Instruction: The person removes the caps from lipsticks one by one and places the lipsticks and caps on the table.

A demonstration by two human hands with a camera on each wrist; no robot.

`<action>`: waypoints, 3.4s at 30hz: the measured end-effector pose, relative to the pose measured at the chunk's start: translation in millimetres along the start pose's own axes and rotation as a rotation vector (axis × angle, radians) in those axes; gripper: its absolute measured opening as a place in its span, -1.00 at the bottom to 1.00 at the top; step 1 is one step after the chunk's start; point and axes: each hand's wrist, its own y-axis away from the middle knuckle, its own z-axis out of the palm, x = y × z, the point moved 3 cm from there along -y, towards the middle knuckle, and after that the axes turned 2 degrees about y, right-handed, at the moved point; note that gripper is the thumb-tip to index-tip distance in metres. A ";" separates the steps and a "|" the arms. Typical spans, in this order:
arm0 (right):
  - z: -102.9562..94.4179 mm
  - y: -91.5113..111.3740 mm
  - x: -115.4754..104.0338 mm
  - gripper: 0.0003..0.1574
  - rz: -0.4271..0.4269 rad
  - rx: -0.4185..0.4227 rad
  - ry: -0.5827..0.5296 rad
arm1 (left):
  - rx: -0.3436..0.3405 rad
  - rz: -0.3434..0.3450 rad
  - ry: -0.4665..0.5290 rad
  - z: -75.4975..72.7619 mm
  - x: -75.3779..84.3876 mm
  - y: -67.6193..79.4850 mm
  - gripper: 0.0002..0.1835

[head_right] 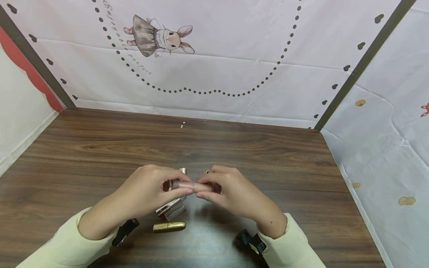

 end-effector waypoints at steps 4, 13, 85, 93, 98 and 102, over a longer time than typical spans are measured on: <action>-0.1 0.5 -0.7 -0.84 0.020 -0.036 0.003 | -0.053 -0.024 -0.005 1.3 -0.1 -0.6 -0.67; -1.7 1.8 0.4 -0.83 -0.039 -0.052 -0.013 | -0.061 0.016 0.018 1.7 0.6 -0.1 -0.73; 2.1 3.5 -6.5 -0.83 0.016 -0.228 0.097 | -0.172 0.096 -0.028 -1.6 -2.6 2.9 -0.69; -3.8 5.6 1.1 -0.82 0.123 -0.249 0.080 | -0.168 0.037 -0.061 -6.7 -7.7 1.4 -0.70; -5.3 6.4 2.0 -0.82 0.151 -0.273 0.055 | -0.192 -0.017 -0.062 -7.5 -7.6 2.2 -0.79; -6.3 5.8 5.0 -0.82 0.157 -0.281 0.019 | -0.212 -0.066 -0.050 -8.7 -9.6 1.2 -0.85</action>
